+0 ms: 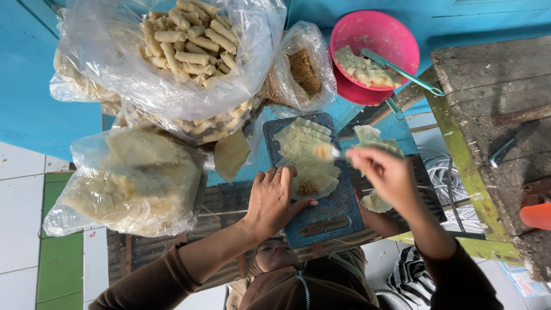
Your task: The person cuts a flattened sheet of dough into strips on a cutting board using a plastic dough scraper, then folds and rolls the cut pieces by hand and places the finished rolled dough pieces into a plastic bag with other completed rolls.
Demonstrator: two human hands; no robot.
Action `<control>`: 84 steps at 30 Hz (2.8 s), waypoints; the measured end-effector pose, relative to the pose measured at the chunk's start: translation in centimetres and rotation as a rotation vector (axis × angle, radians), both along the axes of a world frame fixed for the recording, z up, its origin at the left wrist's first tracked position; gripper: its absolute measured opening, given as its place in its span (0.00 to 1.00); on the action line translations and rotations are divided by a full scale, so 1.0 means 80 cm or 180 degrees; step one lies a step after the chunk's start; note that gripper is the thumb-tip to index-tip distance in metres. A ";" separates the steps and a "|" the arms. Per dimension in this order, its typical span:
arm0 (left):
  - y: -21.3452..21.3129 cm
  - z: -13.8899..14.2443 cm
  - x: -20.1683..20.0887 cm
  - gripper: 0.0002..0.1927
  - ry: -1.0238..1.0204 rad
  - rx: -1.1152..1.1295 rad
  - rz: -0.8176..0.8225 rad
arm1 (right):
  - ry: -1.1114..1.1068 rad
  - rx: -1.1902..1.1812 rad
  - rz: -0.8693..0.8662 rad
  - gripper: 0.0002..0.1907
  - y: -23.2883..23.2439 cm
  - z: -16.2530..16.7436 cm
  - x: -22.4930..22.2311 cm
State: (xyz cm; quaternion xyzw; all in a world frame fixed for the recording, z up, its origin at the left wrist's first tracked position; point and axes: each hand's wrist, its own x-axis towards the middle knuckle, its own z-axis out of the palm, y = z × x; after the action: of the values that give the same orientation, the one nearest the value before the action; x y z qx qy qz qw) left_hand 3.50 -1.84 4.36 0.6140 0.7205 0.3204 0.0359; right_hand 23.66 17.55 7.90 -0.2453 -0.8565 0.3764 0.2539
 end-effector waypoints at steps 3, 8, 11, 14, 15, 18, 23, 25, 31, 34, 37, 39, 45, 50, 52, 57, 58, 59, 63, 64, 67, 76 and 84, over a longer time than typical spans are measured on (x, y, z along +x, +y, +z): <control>-0.004 0.001 0.002 0.33 -0.0046 0.0131 -0.0012 | 0.0345 0.0135 -0.0168 0.10 0.053 0.015 -0.050; -0.006 0.003 0.002 0.30 -0.0237 0.0127 -0.0219 | 0.0299 0.0700 -0.0439 0.09 0.089 0.022 -0.144; -0.006 0.004 0.000 0.29 -0.0333 0.0147 -0.0326 | 0.0503 0.2575 -0.0266 0.14 0.063 0.022 -0.128; -0.009 0.004 0.001 0.28 -0.0481 0.0206 -0.0410 | 0.0068 0.1807 0.0117 0.09 0.020 0.017 -0.081; -0.010 0.005 0.001 0.28 -0.0482 0.0171 -0.0410 | -0.0107 0.1471 0.0209 0.08 0.004 0.014 -0.064; -0.012 0.010 0.003 0.27 -0.0446 0.0009 -0.0417 | -0.0658 0.1113 0.0186 0.11 -0.031 0.004 -0.030; -0.019 0.023 0.003 0.22 -0.0135 -0.0216 -0.0415 | -0.0698 0.0909 0.0116 0.14 -0.055 -0.013 -0.013; -0.020 0.025 -0.001 0.17 -0.0070 -0.0253 -0.0482 | -0.0721 0.0855 0.0119 0.12 -0.059 -0.018 -0.015; -0.020 0.016 -0.004 0.11 0.0254 0.0051 -0.0620 | -0.0368 0.0251 0.0094 0.09 -0.078 -0.016 -0.024; -0.021 0.008 -0.005 0.12 0.0448 0.0155 -0.0683 | -0.0010 0.0349 0.0174 0.10 -0.093 -0.015 -0.030; -0.021 0.004 -0.005 0.12 0.0448 0.0171 -0.0670 | 0.0087 0.0360 0.0212 0.12 -0.103 -0.013 -0.031; -0.020 0.002 -0.004 0.11 0.0420 0.0161 -0.0656 | 0.0079 0.0394 0.0208 0.13 -0.106 -0.013 -0.031; -0.020 0.004 -0.004 0.10 0.0409 0.0257 -0.0632 | 0.0063 0.0566 0.0178 0.15 -0.110 -0.017 -0.031; -0.022 0.009 -0.006 0.13 0.0443 0.0243 -0.0659 | 0.0009 0.0618 0.0089 0.18 -0.107 -0.024 -0.034; -0.022 0.011 -0.005 0.15 0.0436 0.0254 -0.0651 | 0.0058 0.0536 0.0001 0.19 -0.106 -0.027 -0.033; -0.023 0.012 -0.002 0.20 0.0748 0.0253 -0.0693 | 0.0301 0.0378 -0.0272 0.19 -0.104 -0.031 -0.028; -0.023 0.011 -0.002 0.20 0.0795 0.0214 -0.0714 | 0.0382 0.0303 -0.0253 0.19 -0.104 -0.032 -0.028; -0.023 0.011 -0.001 0.20 0.0825 0.0216 -0.0702 | 0.0462 0.0231 -0.0235 0.19 -0.105 -0.033 -0.027; -0.023 0.009 -0.002 0.20 0.0890 0.0298 -0.0700 | 0.0385 0.0484 0.0061 0.20 -0.109 -0.033 -0.031; -0.023 0.009 -0.003 0.19 0.0893 0.0336 -0.0705 | 0.0280 0.0539 0.0103 0.20 -0.109 -0.033 -0.032; -0.023 0.008 -0.004 0.17 0.0836 0.0342 -0.0717 | 0.0113 0.0690 0.0203 0.20 -0.111 -0.027 -0.034; -0.018 0.009 -0.005 0.11 0.0561 0.0336 -0.0373 | -0.0186 0.1017 0.0514 0.26 -0.117 -0.007 -0.032; -0.012 0.021 -0.007 0.15 0.0074 0.0283 -0.0382 | -0.0153 0.1091 0.0549 0.21 -0.101 -0.020 -0.042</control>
State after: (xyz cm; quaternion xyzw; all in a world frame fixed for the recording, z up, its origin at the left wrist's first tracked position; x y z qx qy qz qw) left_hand 2.94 -2.77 6.02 0.6607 0.6678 0.3422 0.0194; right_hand 20.32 9.44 6.27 -0.1331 -0.9318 0.2395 0.2382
